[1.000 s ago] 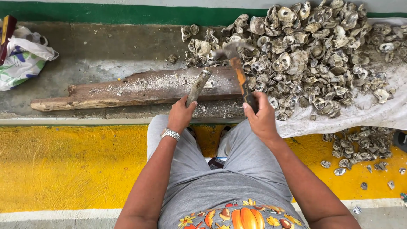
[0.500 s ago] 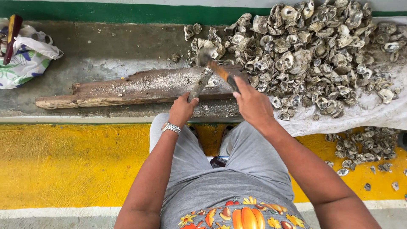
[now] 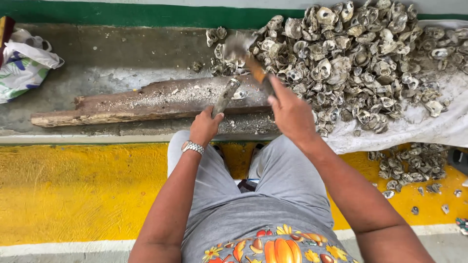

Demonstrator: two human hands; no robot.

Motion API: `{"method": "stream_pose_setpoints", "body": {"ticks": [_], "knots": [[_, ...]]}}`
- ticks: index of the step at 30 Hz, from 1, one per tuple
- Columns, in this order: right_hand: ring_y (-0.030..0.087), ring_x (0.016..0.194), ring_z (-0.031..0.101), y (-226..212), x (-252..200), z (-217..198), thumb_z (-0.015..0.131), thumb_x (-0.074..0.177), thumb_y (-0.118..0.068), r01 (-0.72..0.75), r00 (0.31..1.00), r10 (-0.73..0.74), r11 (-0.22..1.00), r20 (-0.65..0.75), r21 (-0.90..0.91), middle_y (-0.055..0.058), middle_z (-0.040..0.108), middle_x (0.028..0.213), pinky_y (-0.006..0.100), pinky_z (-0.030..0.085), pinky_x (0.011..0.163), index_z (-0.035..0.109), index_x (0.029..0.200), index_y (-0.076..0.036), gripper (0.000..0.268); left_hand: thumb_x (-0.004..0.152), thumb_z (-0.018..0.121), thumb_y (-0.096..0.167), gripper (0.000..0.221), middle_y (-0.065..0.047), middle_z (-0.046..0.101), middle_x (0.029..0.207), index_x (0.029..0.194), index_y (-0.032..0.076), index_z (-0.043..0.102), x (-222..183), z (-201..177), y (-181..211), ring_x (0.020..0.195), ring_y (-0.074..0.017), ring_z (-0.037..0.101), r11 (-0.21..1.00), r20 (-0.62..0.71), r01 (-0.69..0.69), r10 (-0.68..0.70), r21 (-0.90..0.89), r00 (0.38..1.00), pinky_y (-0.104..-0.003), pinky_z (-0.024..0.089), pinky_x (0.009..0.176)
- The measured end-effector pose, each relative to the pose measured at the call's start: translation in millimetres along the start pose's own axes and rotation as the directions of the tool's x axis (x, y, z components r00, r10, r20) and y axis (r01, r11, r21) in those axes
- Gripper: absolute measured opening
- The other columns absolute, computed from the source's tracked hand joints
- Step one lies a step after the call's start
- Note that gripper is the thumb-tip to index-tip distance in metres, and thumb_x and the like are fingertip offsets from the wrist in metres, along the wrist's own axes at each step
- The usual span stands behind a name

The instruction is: Hammering oyster shells on a wooden block to crush them.

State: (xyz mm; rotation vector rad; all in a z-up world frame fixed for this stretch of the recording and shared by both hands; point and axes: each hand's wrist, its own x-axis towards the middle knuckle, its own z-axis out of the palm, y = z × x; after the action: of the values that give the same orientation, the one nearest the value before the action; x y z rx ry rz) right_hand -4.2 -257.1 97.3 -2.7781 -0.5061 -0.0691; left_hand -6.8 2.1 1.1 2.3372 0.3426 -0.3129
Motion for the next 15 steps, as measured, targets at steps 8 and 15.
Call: {"method": "stream_pose_setpoints", "body": {"ticks": [8,15], "knots": [[0.020,0.059,0.069,22.6,0.0,33.6,0.053,0.109,-0.026,0.031,0.969,-0.005,0.994,-0.246,0.103,0.018,0.067,0.114,0.030,0.056,0.047,0.040,0.155,-0.013,0.049,0.092,0.064,0.044,0.058,-0.022,0.071,0.117,0.139,0.009,0.059,9.0,10.2,-9.8,0.111,-0.0416,0.066,0.999,-0.026,-0.048,0.048,0.013,0.998,-0.050,0.051,0.094],[0.023,0.069,0.072,2.1,8.1,13.4,0.052,0.112,-0.027,0.085,0.948,-0.018,0.977,-0.319,0.196,0.016,0.073,0.097,0.031,0.058,0.054,0.040,0.156,-0.008,0.050,0.093,0.060,0.042,0.058,-0.022,0.074,0.110,0.140,0.008,0.057,-0.5,4.0,-0.2,0.103,-0.0416,0.070,0.999,-0.012,-0.052,0.052,0.014,0.999,-0.052,0.052,0.091]]}}
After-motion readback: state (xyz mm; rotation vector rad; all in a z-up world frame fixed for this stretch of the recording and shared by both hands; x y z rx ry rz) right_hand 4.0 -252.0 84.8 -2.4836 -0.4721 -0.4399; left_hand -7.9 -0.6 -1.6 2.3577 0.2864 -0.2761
